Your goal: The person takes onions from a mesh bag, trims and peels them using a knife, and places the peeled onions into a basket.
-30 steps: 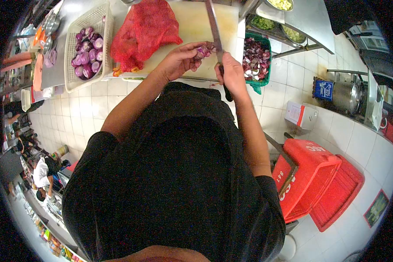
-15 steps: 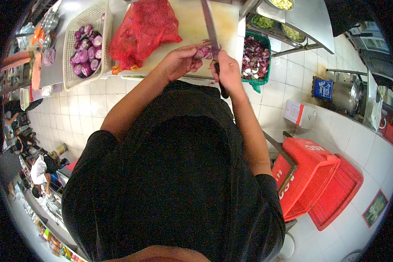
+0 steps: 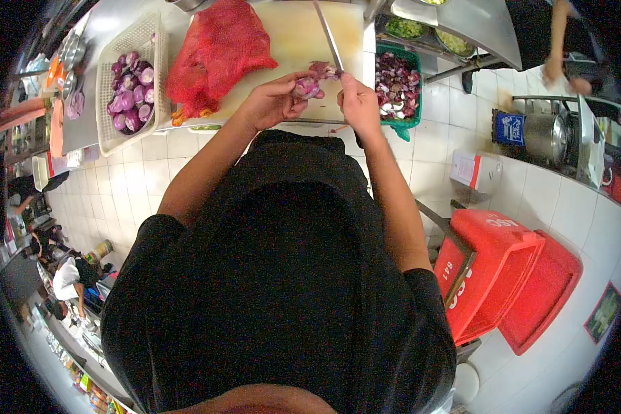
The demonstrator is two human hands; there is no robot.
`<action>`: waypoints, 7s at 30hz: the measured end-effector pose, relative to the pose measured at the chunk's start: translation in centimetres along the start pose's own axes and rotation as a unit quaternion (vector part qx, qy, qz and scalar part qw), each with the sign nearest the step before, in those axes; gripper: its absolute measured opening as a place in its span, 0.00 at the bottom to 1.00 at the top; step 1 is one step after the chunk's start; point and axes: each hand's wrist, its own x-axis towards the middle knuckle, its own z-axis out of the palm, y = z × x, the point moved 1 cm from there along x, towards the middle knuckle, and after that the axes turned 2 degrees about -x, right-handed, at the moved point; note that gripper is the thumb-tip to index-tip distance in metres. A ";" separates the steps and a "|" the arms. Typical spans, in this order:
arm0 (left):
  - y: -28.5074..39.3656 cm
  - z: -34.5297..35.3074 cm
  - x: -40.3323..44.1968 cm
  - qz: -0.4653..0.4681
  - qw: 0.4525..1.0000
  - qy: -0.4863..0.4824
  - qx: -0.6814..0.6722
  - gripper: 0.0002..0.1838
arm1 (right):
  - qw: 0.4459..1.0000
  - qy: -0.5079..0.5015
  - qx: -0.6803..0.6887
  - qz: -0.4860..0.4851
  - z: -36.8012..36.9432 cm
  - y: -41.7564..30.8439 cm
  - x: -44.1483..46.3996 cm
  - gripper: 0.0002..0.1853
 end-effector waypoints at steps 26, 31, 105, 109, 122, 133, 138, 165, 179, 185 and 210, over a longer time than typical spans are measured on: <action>0.3 1.8 -1.5 0.028 0.995 0.088 -0.045 0.18 | 0.977 -0.148 -0.086 -0.124 0.3 -4.5 -2.6 0.34; 0.1 1.4 -1.8 0.046 0.997 0.064 0.023 0.20 | 0.980 -0.140 -0.055 -0.127 0.6 -3.5 -2.8 0.28; 0.9 -0.3 -0.4 0.139 0.984 0.098 0.052 0.24 | 0.966 -0.105 0.205 0.122 1.0 -3.1 -0.7 0.29; 0.7 0.1 -0.1 0.156 0.979 0.111 0.067 0.24 | 0.949 -0.110 0.244 0.169 1.4 -5.1 -1.5 0.27; -0.2 0.6 0.5 0.253 0.922 0.179 0.232 0.17 | 0.942 -0.158 0.248 0.161 2.2 -6.4 -1.3 0.31; -0.3 0.7 -0.1 0.260 0.894 0.192 0.311 0.17 | 0.930 -0.166 0.266 0.191 3.0 -3.6 -0.7 0.24; -0.6 -0.1 -0.2 0.236 0.910 0.197 0.278 0.16 | 0.940 -0.136 0.245 0.193 3.2 -3.8 -0.8 0.26; -1.0 -0.4 0.6 0.235 0.933 0.238 0.131 0.14 | 0.963 -0.135 0.202 0.120 3.4 -2.7 -0.4 0.25; -0.7 -0.6 0.0 0.194 0.965 0.139 0.104 0.19 | 0.955 -0.071 0.228 0.178 2.2 -0.6 0.7 0.25; -1.1 -2.3 0.4 0.148 0.978 0.145 0.004 0.19 | 0.960 -0.107 0.164 0.200 1.1 -1.1 1.1 0.28; -2.3 -2.8 0.6 0.173 0.954 0.228 0.093 0.17 | 0.925 -0.145 0.271 0.221 4.3 -1.7 0.2 0.28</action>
